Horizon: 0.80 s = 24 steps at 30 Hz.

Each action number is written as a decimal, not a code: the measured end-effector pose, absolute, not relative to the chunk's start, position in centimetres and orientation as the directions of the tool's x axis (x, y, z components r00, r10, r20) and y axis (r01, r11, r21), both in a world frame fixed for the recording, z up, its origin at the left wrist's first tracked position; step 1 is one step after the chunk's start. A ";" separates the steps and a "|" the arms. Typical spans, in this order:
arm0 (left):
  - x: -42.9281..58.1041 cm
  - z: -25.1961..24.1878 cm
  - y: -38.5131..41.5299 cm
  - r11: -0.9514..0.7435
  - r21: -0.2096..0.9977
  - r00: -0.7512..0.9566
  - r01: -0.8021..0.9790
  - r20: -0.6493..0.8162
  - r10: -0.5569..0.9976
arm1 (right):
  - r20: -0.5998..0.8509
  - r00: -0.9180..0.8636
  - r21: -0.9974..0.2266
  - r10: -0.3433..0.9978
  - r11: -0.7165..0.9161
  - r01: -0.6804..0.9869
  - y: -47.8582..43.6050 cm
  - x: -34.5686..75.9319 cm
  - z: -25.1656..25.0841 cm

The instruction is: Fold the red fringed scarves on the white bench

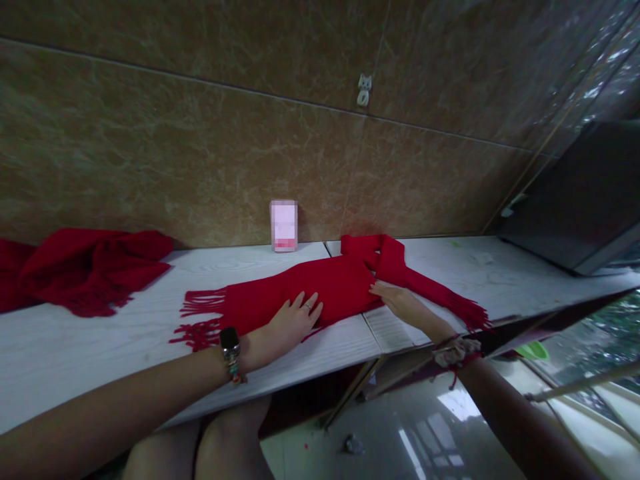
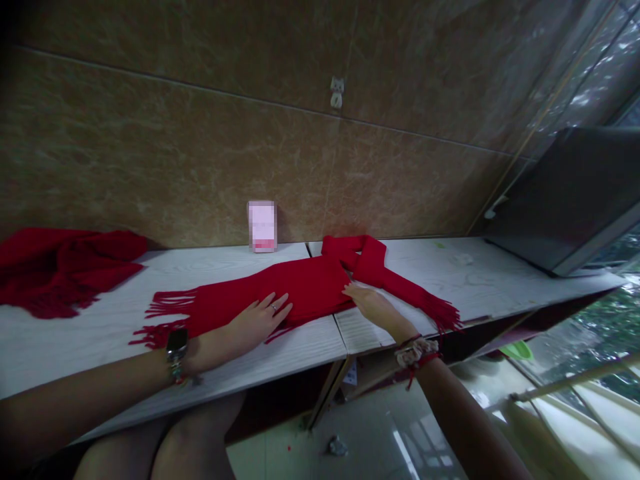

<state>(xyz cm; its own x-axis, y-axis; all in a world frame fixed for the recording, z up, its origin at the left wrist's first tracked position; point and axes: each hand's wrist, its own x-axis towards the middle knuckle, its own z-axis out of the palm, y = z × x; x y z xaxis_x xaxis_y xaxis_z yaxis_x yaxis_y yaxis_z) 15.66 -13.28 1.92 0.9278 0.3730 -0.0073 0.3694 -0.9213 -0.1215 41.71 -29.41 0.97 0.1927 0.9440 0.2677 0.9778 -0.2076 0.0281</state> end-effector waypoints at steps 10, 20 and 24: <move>15.6 3.5 -13.5 -0.916 -0.087 0.916 0.391 -0.064 0.396 | 0.230 0.117 -0.062 0.966 -0.106 0.992 -27.1 41.3 2.5; 15.0 2.0 -13.2 -0.941 -0.068 0.942 0.331 -0.029 0.333 | 0.204 0.008 -0.124 0.979 0.017 0.992 -24.9 42.4 2.2; 14.9 1.8 -13.0 -0.944 -0.004 0.944 0.329 -0.019 0.329 | 0.189 0.003 -0.200 0.982 0.036 0.979 -25.2 43.2 2.3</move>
